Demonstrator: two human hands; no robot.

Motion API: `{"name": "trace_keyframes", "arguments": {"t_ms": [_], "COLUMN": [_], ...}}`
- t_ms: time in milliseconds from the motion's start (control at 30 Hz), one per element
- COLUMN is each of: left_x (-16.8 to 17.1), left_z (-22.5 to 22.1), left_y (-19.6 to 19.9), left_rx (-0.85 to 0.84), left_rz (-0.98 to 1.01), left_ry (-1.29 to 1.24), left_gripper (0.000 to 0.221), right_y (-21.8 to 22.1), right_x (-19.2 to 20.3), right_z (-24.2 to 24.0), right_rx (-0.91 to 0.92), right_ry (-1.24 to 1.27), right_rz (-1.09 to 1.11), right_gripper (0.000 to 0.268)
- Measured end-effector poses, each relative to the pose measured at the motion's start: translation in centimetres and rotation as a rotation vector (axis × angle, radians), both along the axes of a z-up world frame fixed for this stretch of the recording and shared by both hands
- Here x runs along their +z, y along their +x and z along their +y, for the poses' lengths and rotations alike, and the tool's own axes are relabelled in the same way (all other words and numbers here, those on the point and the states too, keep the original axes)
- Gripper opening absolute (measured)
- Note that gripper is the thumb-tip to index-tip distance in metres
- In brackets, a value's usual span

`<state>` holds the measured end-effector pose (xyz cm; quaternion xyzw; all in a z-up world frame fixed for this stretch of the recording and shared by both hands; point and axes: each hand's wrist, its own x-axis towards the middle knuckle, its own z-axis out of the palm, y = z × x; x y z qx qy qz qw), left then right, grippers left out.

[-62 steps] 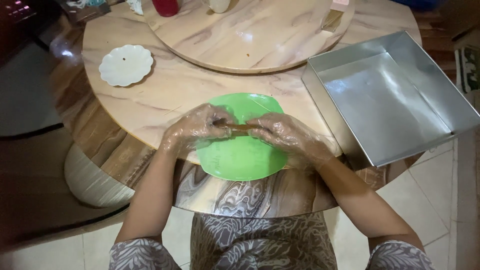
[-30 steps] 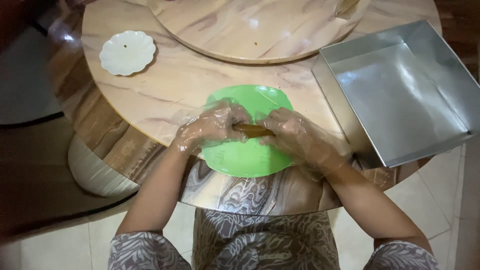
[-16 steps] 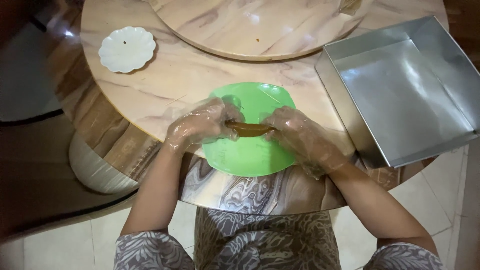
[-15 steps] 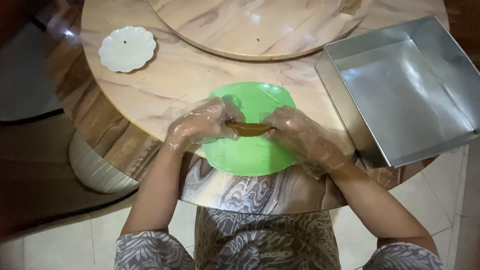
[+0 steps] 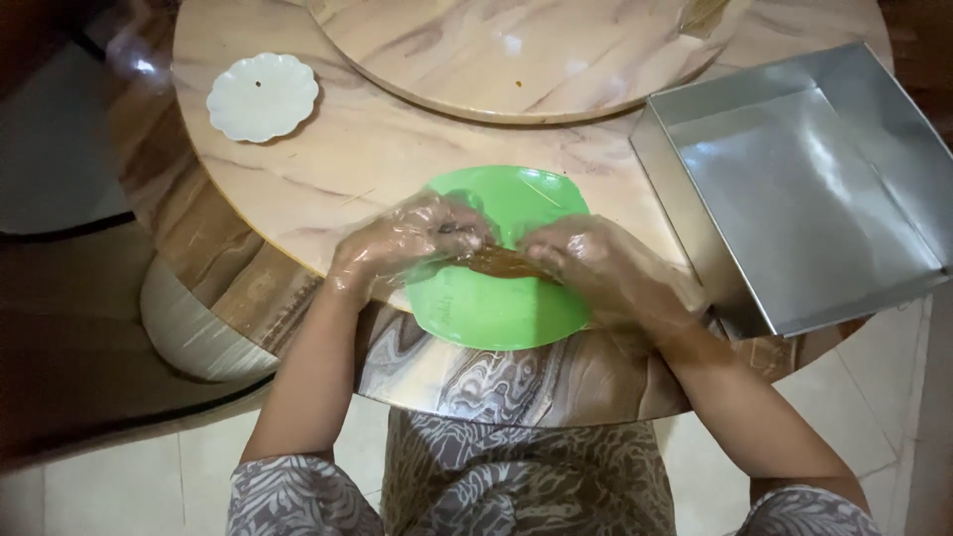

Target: Shaping a piece of brown dough into a cylindrical log on a green plate using both hands.

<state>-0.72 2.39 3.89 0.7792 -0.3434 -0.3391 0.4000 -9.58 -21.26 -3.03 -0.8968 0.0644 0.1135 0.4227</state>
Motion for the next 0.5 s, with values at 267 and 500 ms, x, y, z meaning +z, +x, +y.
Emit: {"name": "trace_keyframes", "arguments": {"t_ms": [267, 500], "left_x": [-0.8, -3.3], "left_z": [-1.0, -1.2], "left_y": [-0.1, -1.2], "left_rx": [-0.123, -0.082], "left_rz": [-0.268, -0.419], "left_ry": [0.057, 0.055], "left_gripper": [0.034, 0.041], "right_y": [0.1, 0.3], "right_x": [0.9, -1.7], "right_z": [-0.8, 0.2], "right_rx": [0.626, 0.564], "right_ry": [-0.562, -0.706], "right_rz": [-0.793, -0.758], "right_gripper": [0.039, 0.027]}}
